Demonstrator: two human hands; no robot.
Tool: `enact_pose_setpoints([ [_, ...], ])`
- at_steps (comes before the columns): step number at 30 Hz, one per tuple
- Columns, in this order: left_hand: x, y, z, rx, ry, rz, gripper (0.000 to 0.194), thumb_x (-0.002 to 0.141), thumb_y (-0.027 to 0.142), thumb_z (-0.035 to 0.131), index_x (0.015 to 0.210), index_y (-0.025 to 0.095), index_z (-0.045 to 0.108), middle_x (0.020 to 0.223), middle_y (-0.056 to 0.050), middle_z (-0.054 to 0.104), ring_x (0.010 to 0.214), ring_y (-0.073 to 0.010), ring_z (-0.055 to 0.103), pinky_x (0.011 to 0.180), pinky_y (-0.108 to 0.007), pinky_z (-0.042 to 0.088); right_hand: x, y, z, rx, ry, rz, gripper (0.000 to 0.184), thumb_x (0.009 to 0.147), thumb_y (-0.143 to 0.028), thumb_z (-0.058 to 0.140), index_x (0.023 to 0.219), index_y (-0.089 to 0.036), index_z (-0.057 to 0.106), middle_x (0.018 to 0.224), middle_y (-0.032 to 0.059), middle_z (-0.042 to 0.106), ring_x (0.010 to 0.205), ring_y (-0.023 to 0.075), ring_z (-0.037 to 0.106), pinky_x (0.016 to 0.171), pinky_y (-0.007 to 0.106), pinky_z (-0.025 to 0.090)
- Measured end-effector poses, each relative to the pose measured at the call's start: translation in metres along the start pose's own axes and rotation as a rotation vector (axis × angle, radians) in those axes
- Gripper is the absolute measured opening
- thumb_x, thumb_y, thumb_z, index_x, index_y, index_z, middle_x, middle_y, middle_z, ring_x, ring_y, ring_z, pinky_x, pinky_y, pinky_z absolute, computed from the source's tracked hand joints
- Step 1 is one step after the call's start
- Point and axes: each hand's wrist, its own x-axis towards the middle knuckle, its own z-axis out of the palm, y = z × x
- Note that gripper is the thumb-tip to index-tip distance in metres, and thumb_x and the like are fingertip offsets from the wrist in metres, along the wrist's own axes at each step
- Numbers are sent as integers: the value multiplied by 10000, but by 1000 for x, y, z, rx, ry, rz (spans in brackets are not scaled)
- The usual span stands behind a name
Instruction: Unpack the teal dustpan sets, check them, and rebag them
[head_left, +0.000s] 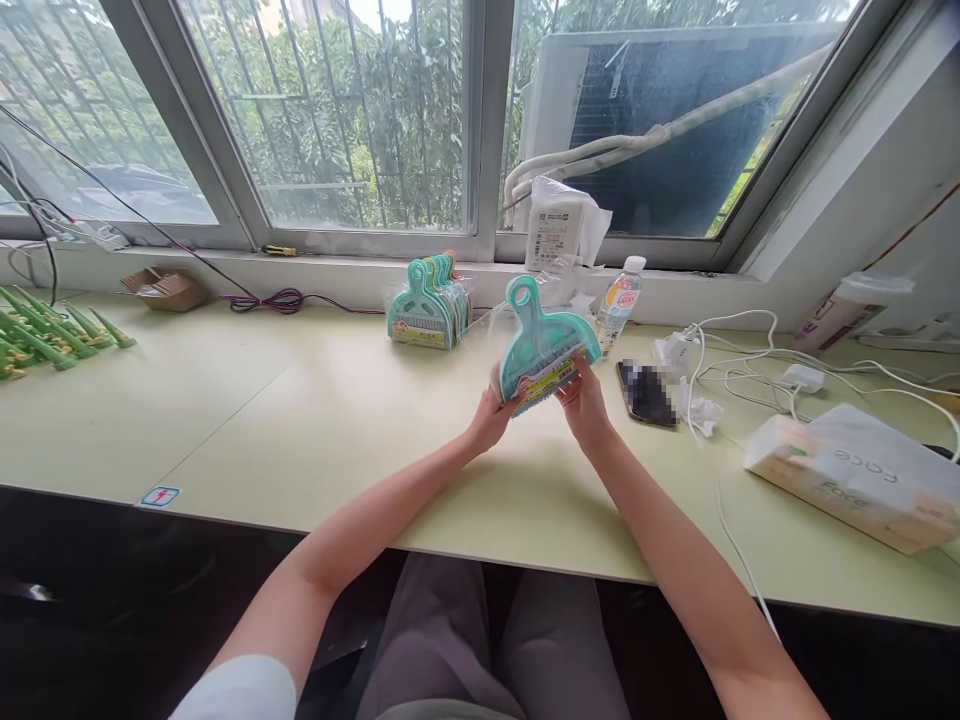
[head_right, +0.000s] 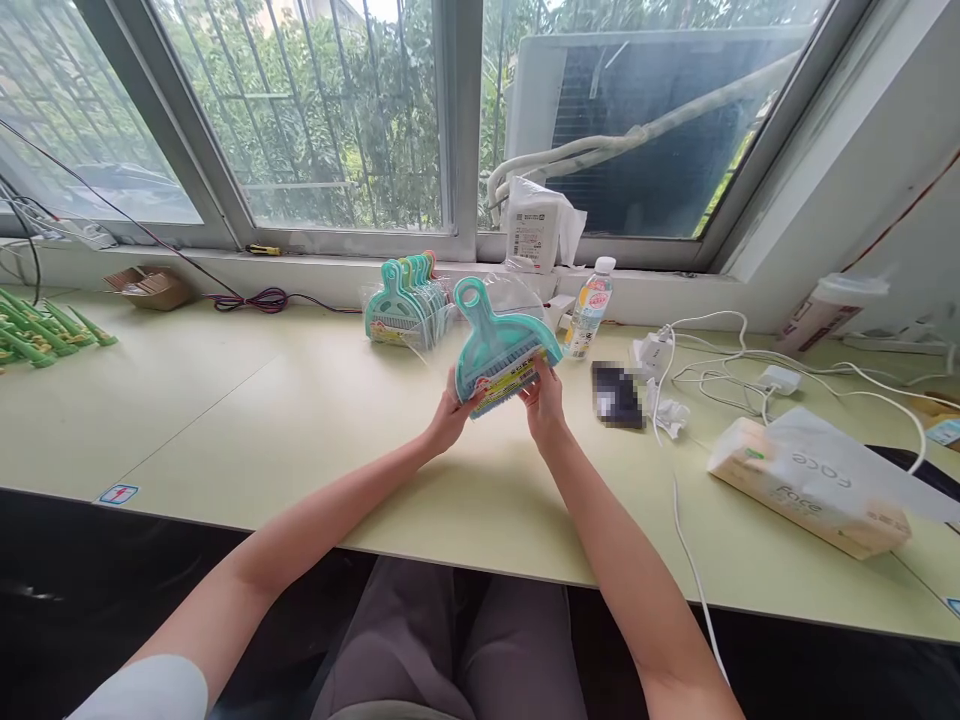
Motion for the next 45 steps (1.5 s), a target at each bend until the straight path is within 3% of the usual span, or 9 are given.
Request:
enact_pose_setpoints([
  [7, -2, -4, 2, -61, 12, -18, 518, 820, 398, 631, 1275, 242, 440, 1205, -63, 611, 1170, -271, 536, 1005, -443, 432, -1, -4, -1, -3, 33, 59, 335, 747, -507, 649, 982, -269, 643, 1037, -6, 723, 1002, 202, 664, 755, 304, 553],
  [11, 1, -4, -1, -60, 90, -11, 491, 812, 405, 629, 1244, 236, 465, 1218, -63, 605, 1162, -260, 538, 1000, -423, 437, 0, -1, 0, -11, -122, 27, 398, 703, -516, 710, 1014, -274, 648, 1095, -4, 708, 1055, 202, 645, 803, 308, 555],
  [14, 5, -3, -5, -43, 117, 26, 506, 820, 426, 616, 1257, 235, 448, 1243, -68, 592, 1156, -253, 542, 969, -410, 460, 0, 2, 0, -60, -234, 18, 437, 605, -400, 822, 984, -250, 663, 1078, 10, 712, 1049, 211, 646, 846, 323, 554],
  [20, 2, -12, -7, 165, -61, -37, 495, 837, 499, 589, 1224, 197, 526, 1269, -101, 595, 1184, -287, 542, 996, -435, 446, 6, 6, -6, -22, -100, -52, 380, 550, -292, 860, 878, -218, 682, 1001, 15, 723, 986, 205, 663, 817, 321, 565],
  [24, 0, -23, -5, 201, -32, -98, 574, 829, 500, 599, 1289, 182, 473, 1298, -128, 572, 1198, -292, 530, 1006, -442, 429, 7, 6, -5, -12, -22, -75, 391, 501, -247, 878, 834, -205, 679, 930, 9, 727, 914, 188, 672, 773, 299, 571],
  [31, -2, -21, -4, 210, 66, -19, 434, 877, 433, 512, 1234, 185, 512, 1261, -108, 580, 1156, -279, 557, 969, -424, 466, 3, 0, -1, -22, -67, 58, 396, 545, -272, 857, 883, -202, 665, 927, 21, 730, 815, 190, 687, 685, 303, 589],
  [37, -9, -8, -2, 373, 11, 111, 445, 901, 435, 481, 1252, 163, 510, 1252, -136, 587, 1142, -269, 568, 983, -402, 462, 6, -2, -3, 54, 9, 177, 305, 651, -411, 775, 864, -231, 650, 807, -17, 716, 649, 140, 660, 568, 258, 573],
  [40, -12, -5, 0, 339, -43, 142, 463, 928, 439, 440, 1297, 158, 443, 1183, -143, 627, 1057, -242, 613, 892, -395, 512, 3, -5, -1, 68, -19, 171, 277, 662, -404, 756, 854, -243, 637, 783, -30, 708, 645, 136, 656, 572, 253, 571],
  [45, -13, -6, -2, 290, -124, 117, 424, 958, 451, 371, 1230, 143, 472, 1036, -133, 675, 926, -215, 657, 768, -367, 549, -1, -10, 1, 70, -80, 141, 267, 687, -427, 712, 878, -263, 623, 816, -43, 710, 661, 138, 653, 600, 274, 572],
])
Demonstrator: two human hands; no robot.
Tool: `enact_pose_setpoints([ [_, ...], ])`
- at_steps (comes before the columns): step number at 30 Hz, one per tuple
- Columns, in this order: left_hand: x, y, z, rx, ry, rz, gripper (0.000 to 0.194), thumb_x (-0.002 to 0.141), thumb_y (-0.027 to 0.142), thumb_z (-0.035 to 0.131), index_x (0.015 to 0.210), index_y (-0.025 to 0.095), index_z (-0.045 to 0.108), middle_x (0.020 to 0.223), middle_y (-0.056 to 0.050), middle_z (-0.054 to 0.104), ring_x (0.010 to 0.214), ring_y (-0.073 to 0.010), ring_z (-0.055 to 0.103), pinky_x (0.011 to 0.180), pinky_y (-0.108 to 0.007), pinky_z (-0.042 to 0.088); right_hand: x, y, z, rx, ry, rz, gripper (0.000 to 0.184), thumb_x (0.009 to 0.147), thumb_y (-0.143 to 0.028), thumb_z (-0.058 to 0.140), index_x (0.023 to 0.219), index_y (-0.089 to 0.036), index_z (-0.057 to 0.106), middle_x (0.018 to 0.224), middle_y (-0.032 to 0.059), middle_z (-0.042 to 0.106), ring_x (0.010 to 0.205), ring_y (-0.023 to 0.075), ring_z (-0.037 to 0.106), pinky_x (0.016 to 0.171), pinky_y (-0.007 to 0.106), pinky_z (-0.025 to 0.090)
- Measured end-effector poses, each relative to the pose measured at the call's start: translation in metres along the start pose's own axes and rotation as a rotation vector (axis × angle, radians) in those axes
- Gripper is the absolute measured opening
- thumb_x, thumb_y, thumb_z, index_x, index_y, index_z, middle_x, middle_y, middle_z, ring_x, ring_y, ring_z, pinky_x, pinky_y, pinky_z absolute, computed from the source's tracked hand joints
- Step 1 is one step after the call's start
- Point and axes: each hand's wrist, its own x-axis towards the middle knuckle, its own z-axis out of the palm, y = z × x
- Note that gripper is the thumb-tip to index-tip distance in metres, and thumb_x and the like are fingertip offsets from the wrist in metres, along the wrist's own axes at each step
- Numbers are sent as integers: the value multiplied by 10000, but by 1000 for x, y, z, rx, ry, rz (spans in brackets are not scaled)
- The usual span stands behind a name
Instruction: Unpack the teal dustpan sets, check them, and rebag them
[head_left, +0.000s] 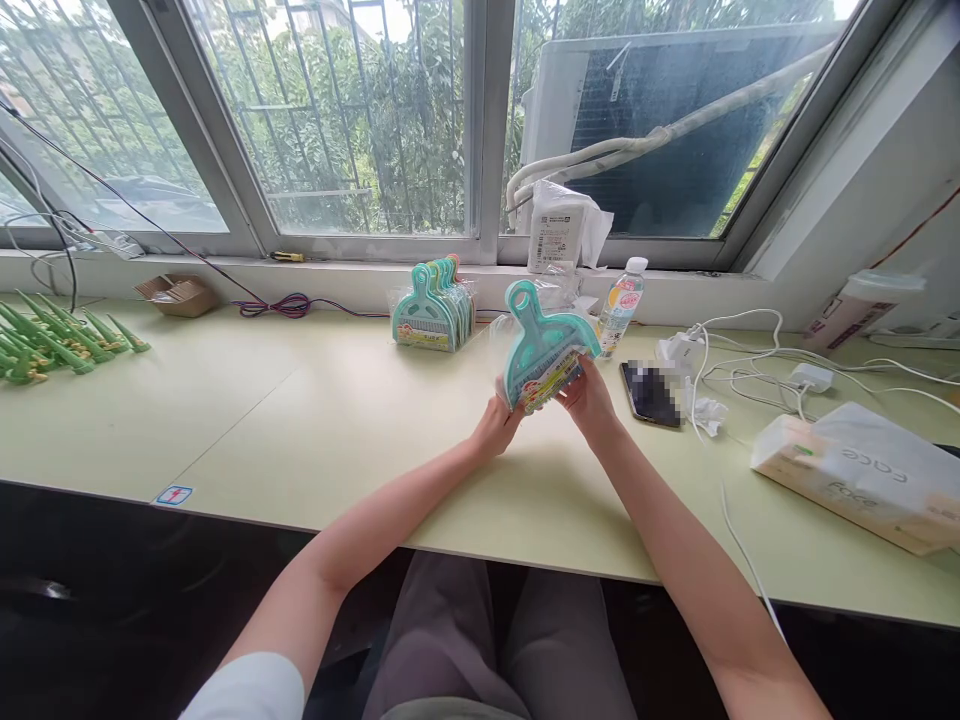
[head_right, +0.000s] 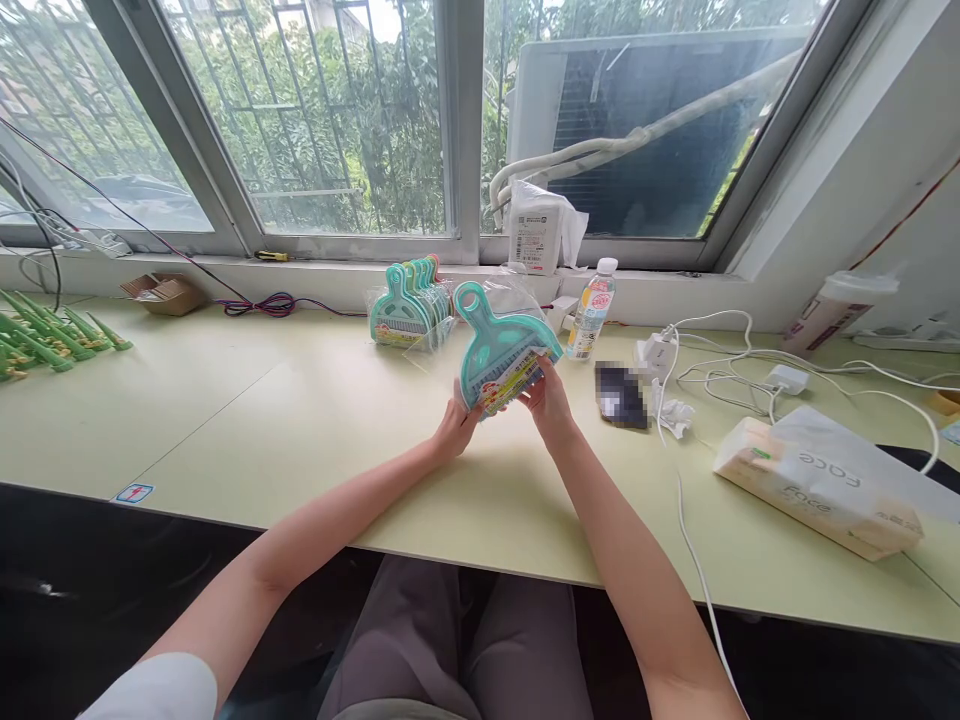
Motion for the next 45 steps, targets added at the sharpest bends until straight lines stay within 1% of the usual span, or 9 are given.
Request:
enact_pose_setpoints([
  [11, -1, -11, -5, 76, -17, 205, 389, 956, 393, 388, 1287, 190, 416, 1267, -161, 502, 1012, -233, 616, 833, -410, 539, -1, -4, 0, -3, 19, 7, 231, 749, -459, 630, 880, -269, 617, 823, -47, 712, 671, 142, 654, 637, 293, 562],
  [17, 1, -16, -11, 213, 49, 225, 391, 934, 449, 392, 1219, 189, 455, 1186, -158, 520, 1007, -234, 578, 876, -432, 522, -6, -5, 2, -67, -100, -100, 316, 725, -477, 681, 968, -286, 620, 1020, -29, 724, 943, 177, 668, 729, 292, 544],
  [21, 0, -13, -13, 230, 37, 159, 395, 901, 489, 431, 1170, 207, 496, 1208, -161, 517, 1051, -252, 566, 912, -448, 508, -7, -4, 4, -86, -75, -129, 378, 711, -524, 686, 994, -280, 622, 1061, -9, 720, 997, 192, 659, 713, 284, 541],
  [27, -2, -14, -5, -45, 94, 5, 534, 875, 565, 469, 1240, 175, 457, 1175, -152, 589, 996, -248, 634, 783, -408, 564, -5, -4, 4, -84, -90, -80, 411, 698, -559, 694, 988, -273, 637, 1027, -7, 722, 958, 190, 665, 667, 270, 543],
  [32, -1, -14, -1, -113, 234, -40, 591, 863, 575, 492, 1287, 168, 425, 1141, -143, 635, 956, -250, 661, 747, -397, 577, -3, 2, 2, -81, -193, -57, 400, 599, -357, 822, 947, -255, 653, 978, -17, 717, 853, 160, 670, 688, 277, 561],
  [37, 2, -9, -3, -79, 100, -32, 503, 878, 542, 488, 1213, 168, 515, 1109, -125, 657, 918, -239, 673, 782, -397, 573, -1, 8, 2, -28, -79, -129, 384, 559, -275, 848, 889, -208, 663, 951, 4, 721, 866, 159, 670, 729, 282, 572],
  [40, 3, -4, -3, 33, 141, -83, 507, 862, 520, 537, 1241, 184, 505, 1164, -125, 641, 1024, -268, 635, 864, -418, 541, 0, 8, 4, -12, 9, -179, 392, 537, -240, 856, 879, -204, 668, 947, 10, 723, 884, 166, 671, 709, 276, 570],
  [42, 3, 0, -1, 62, 205, -116, 547, 879, 504, 522, 1322, 195, 431, 1207, -128, 624, 1098, -277, 600, 918, -423, 511, 0, 9, 5, -12, 49, -188, 381, 526, -236, 862, 852, -200, 669, 924, 13, 724, 878, 172, 673, 688, 277, 572],
  [45, 3, 8, 4, 21, 309, -103, 653, 932, 475, 443, 1472, 225, 175, 1362, -145, 520, 1222, -259, 532, 987, -412, 468, -1, 13, 8, -15, 108, -186, 372, 513, -246, 872, 813, -196, 657, 895, 20, 724, 874, 184, 677, 682, 283, 581],
])
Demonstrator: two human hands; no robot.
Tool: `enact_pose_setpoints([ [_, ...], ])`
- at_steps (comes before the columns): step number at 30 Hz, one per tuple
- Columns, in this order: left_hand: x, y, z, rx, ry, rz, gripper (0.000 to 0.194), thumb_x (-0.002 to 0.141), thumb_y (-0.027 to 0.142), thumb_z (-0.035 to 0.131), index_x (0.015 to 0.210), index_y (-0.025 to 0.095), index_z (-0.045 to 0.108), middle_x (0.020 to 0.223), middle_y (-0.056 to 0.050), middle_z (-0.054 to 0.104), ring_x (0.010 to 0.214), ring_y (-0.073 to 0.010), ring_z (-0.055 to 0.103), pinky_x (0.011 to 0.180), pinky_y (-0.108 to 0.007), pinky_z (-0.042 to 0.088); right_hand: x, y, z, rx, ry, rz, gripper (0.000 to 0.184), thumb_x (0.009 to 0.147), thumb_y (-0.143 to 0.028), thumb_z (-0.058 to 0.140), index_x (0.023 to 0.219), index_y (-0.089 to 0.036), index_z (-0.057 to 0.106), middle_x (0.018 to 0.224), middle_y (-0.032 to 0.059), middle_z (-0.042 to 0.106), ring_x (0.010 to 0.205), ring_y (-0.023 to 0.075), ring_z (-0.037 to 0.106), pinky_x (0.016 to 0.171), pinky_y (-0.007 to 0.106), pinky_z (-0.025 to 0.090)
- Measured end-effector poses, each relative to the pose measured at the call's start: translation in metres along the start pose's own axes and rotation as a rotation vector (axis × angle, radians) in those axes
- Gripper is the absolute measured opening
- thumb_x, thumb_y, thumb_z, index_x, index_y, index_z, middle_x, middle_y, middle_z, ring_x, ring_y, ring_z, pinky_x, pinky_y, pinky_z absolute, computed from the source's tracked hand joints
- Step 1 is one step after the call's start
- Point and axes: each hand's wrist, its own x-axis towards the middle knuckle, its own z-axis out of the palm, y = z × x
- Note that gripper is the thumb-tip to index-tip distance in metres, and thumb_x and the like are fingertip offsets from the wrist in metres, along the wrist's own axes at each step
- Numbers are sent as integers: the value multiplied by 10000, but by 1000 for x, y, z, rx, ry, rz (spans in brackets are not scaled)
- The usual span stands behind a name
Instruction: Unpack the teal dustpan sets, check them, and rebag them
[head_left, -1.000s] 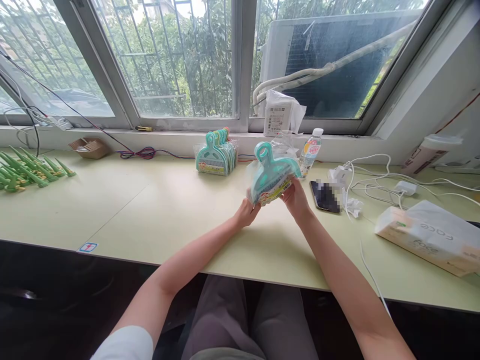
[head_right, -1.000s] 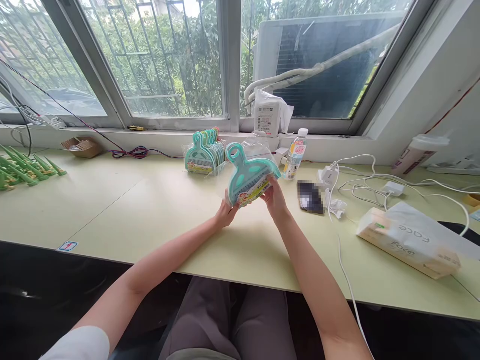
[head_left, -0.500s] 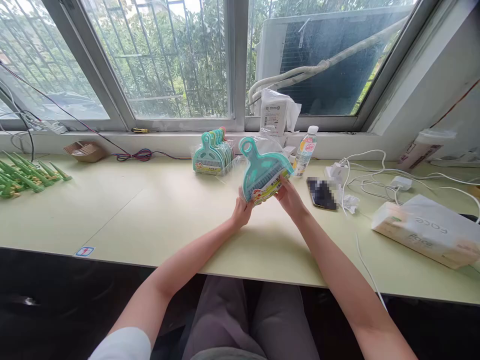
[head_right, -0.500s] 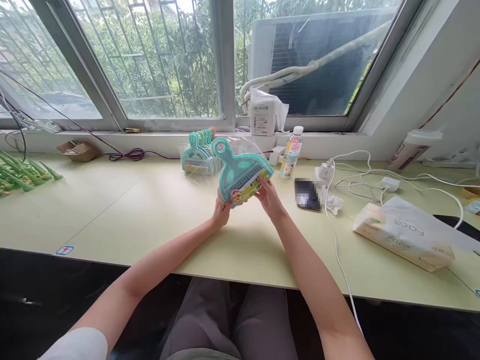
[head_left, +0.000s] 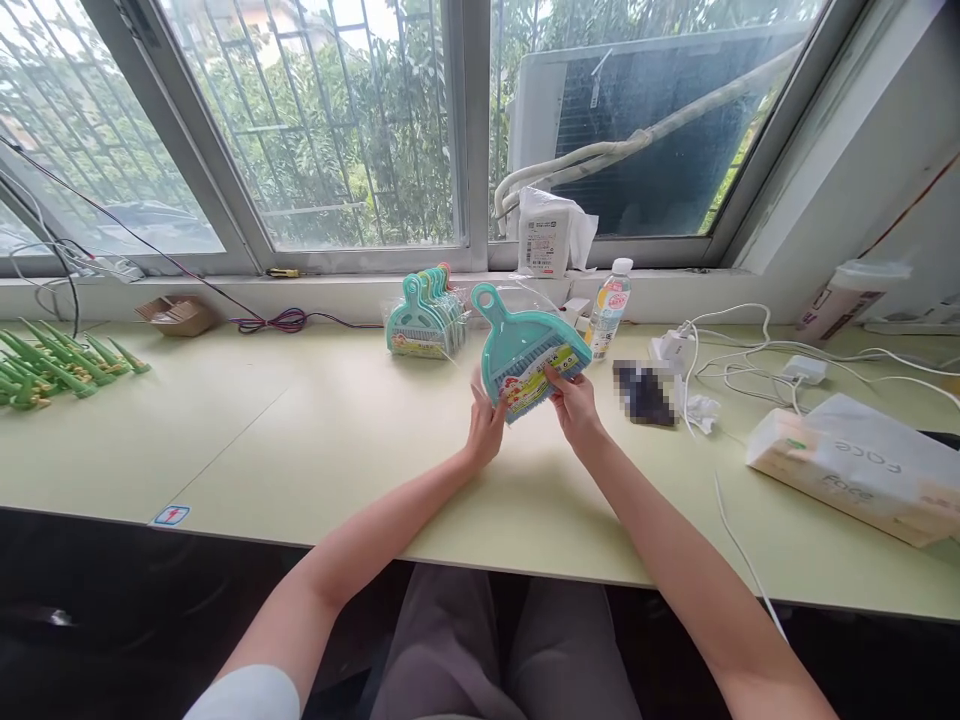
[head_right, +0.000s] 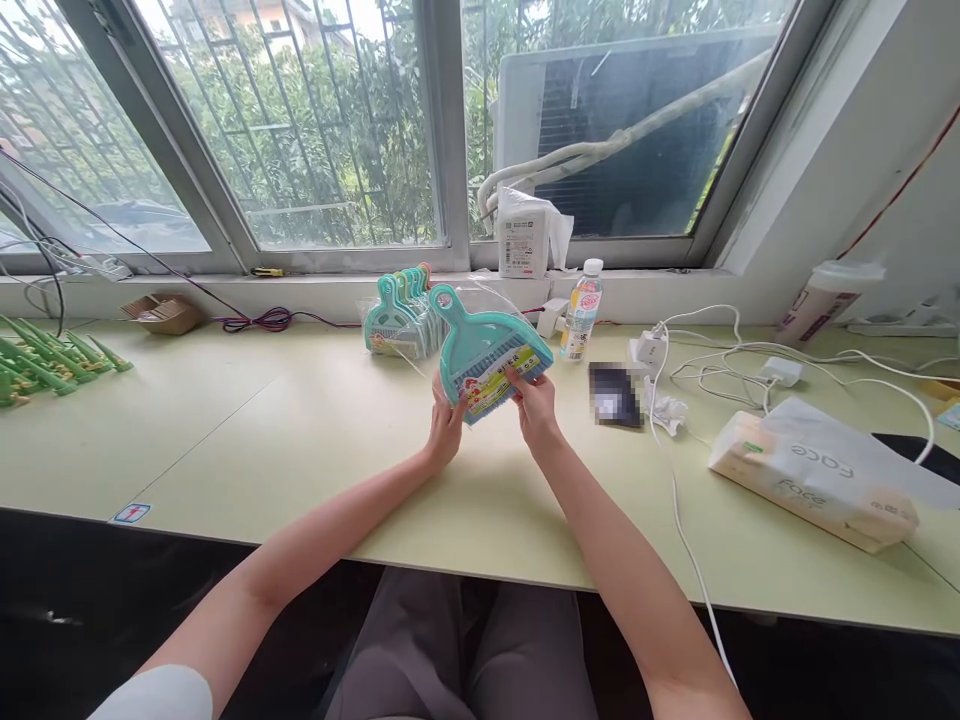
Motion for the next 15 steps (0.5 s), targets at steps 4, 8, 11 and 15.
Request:
enact_pose_setpoints([
  [4, 1, 5, 1, 133, 128, 174, 809, 931, 398, 471, 1502, 282, -89, 1597, -146, 84, 1447, -256, 230, 1130, -473, 307, 0, 6, -1, -6, 72, -11, 409, 501, -263, 882, 834, -205, 651, 892, 23, 725, 910, 202, 679, 709, 299, 603],
  [8, 7, 10, -6, 505, 224, 360, 717, 850, 215, 567, 1479, 302, 233, 1612, -72, 42, 1482, -293, 4, 1167, -604, 34, 2, 7, -4, 11, 113, -12, 412, 514, -255, 876, 863, -208, 661, 938, 23, 727, 927, 196, 681, 719, 284, 613],
  [11, 9, 15, -11, 663, 72, 421, 458, 850, 110, 502, 1248, 328, 559, 1522, -20, 356, 1467, -287, 156, 1143, -642, -78, 2, 7, -4, 15, 136, 0, 386, 527, -232, 864, 858, -205, 667, 955, 21, 726, 900, 179, 685, 710, 258, 608],
  [15, 11, 19, -16, 684, -22, 489, 390, 873, 106, 455, 1148, 324, 626, 1290, -9, 609, 1348, -262, 405, 1162, -628, -69, 0, 9, -3, 11, 168, -5, 364, 541, -233, 849, 853, -206, 663, 986, 24, 723, 884, 170, 685, 689, 246, 602],
])
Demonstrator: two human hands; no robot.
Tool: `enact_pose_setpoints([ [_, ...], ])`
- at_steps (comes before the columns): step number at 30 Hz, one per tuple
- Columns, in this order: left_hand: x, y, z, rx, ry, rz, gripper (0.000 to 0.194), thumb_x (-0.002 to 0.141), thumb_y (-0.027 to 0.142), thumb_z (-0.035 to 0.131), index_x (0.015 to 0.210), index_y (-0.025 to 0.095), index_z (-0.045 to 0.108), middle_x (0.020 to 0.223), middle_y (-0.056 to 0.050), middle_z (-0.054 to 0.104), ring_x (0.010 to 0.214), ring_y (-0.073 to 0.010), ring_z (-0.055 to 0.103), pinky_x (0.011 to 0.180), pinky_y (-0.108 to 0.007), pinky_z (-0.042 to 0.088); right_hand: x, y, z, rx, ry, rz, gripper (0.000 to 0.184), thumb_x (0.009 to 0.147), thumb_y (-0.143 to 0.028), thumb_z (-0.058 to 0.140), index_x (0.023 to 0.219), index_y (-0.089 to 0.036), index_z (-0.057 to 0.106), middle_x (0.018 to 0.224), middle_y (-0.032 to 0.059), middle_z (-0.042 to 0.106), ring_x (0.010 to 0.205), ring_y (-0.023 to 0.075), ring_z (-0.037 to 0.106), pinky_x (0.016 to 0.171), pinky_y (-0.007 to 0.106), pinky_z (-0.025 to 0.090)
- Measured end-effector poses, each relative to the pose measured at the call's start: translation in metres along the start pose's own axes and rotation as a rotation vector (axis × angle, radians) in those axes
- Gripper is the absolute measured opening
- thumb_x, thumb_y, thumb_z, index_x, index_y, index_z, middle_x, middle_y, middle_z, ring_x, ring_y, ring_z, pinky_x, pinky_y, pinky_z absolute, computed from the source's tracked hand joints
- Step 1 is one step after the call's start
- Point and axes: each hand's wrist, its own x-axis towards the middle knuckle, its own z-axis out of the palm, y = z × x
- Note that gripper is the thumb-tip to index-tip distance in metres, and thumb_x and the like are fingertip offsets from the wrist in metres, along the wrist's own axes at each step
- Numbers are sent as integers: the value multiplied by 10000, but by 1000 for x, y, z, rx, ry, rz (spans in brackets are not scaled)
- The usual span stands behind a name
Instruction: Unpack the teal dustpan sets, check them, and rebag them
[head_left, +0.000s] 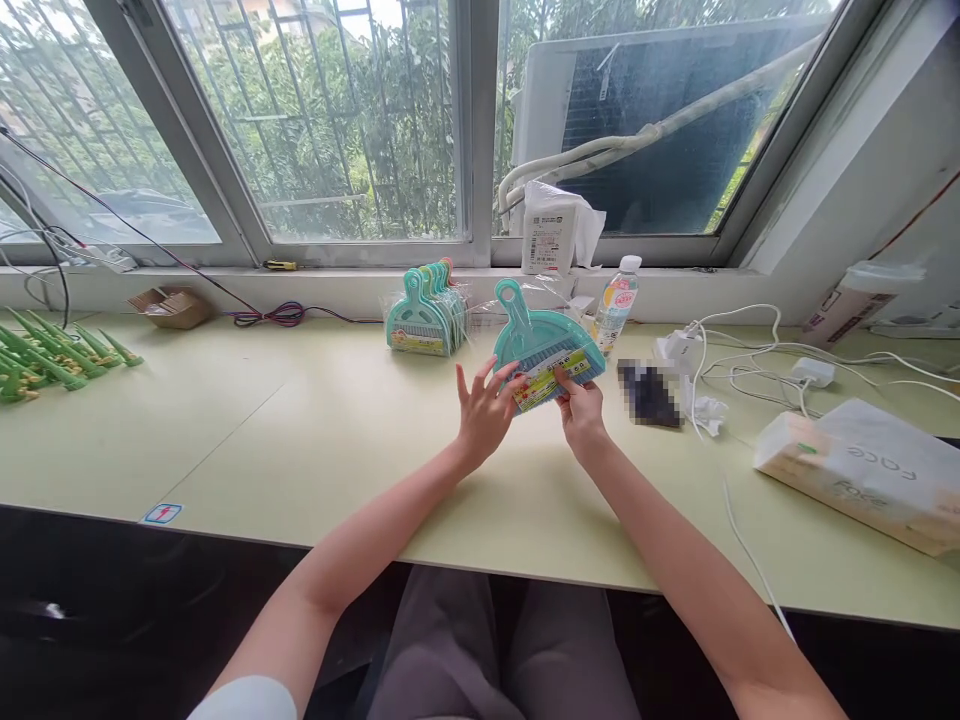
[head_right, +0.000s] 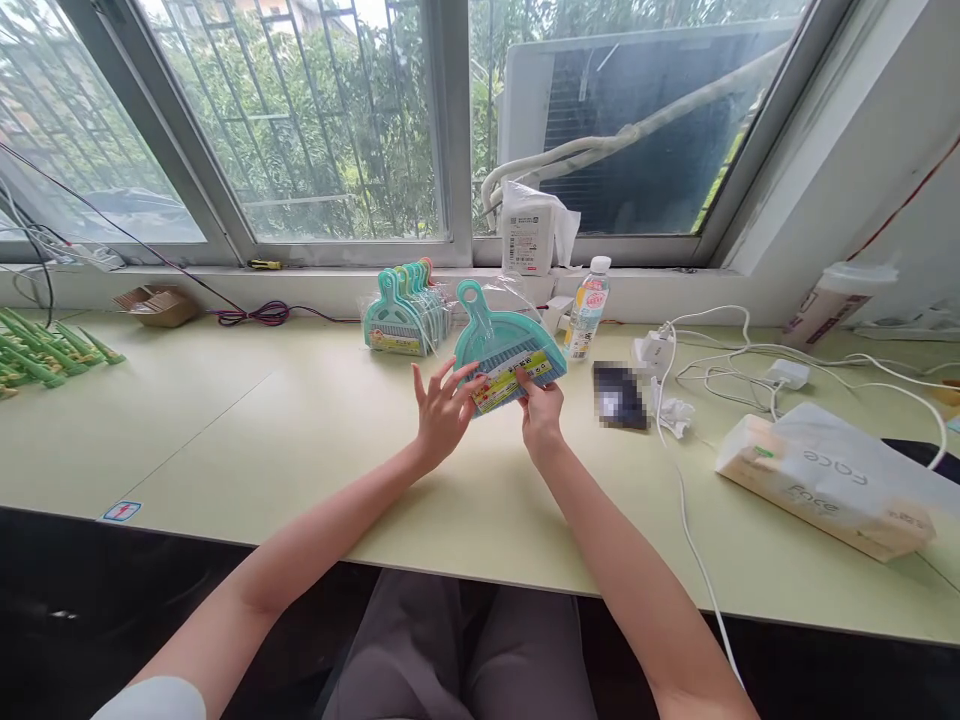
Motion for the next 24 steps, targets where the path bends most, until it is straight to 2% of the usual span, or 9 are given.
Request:
enact_pose_setpoints([
  [3, 1, -3, -1, -38, -77, 68, 341, 886, 150, 455, 1131, 306, 634, 1164, -15, 673, 1199, -229, 536, 1192, -568, 92, -1, 3, 0, 4, 29, 11, 368, 539, -232, 843, 859, -209, 663, 969, 16, 725, 863, 164, 686, 679, 243, 600],
  [6, 2, -5, -2, -67, -211, 167, 328, 894, 173, 433, 1132, 280, 633, 1156, -27, 672, 1091, -199, 586, 1139, -470, 285, 0, 5, -1, -6, 45, -3, 354, 553, -232, 831, 862, -217, 658, 921, 2, 728, 840, 157, 689, 691, 248, 604],
  [11, -2, 1, -2, -114, -211, 169, 346, 911, 228, 440, 1229, 264, 574, 1189, -63, 647, 1099, -218, 573, 1045, -425, 356, 0, 3, -2, -10, 56, -15, 333, 578, -228, 818, 867, -222, 654, 930, 0, 729, 859, 157, 690, 712, 245, 608],
  [13, -2, 3, 0, -162, -44, 30, 410, 905, 311, 505, 1312, 259, 487, 1301, -95, 569, 1221, -241, 498, 1067, -437, 327, -2, 1, 0, 3, 50, 3, 340, 564, -216, 825, 860, -217, 656, 942, 6, 727, 872, 160, 688, 704, 241, 608],
  [16, 4, 0, 5, -339, 294, -353, 741, 808, 456, 652, 1420, 264, 281, 1499, -145, 317, 1397, -284, 291, 1095, -477, 298, -7, -1, 4, 16, 33, 27, 360, 545, -216, 840, 858, -212, 663, 965, 11, 722, 886, 159, 683, 689, 227, 605],
  [17, 7, -2, 7, -461, 295, -457, 793, 774, 492, 680, 1414, 261, 271, 1505, -155, 296, 1396, -298, 297, 1073, -483, 335, -9, -1, 5, 18, 24, 35, 367, 541, -221, 847, 859, -211, 665, 973, 11, 720, 888, 157, 682, 688, 222, 604],
  [19, 11, -8, 12, -747, 97, -574, 717, 753, 540, 680, 1326, 228, 382, 1411, -162, 429, 1293, -312, 444, 985, -470, 434, -11, 0, 6, 21, 7, 44, 377, 536, -235, 856, 861, -209, 668, 990, 12, 717, 894, 155, 679, 696, 219, 602],
  [21, 11, -13, 18, -936, -95, -614, 567, 769, 551, 654, 1171, 182, 498, 1231, -145, 582, 1136, -294, 568, 915, -442, 485, -12, 3, 5, 18, 0, 49, 379, 535, -243, 859, 859, -209, 667, 997, 12, 715, 899, 156, 678, 706, 223, 602],
  [24, 8, -17, 24, -979, -95, -645, 478, 786, 503, 653, 1098, 167, 519, 1132, -121, 635, 1062, -262, 599, 896, -404, 495, -10, 6, 2, 18, 3, 73, 376, 542, -227, 849, 868, -217, 664, 984, -1, 717, 880, 147, 678, 701, 221, 600],
])
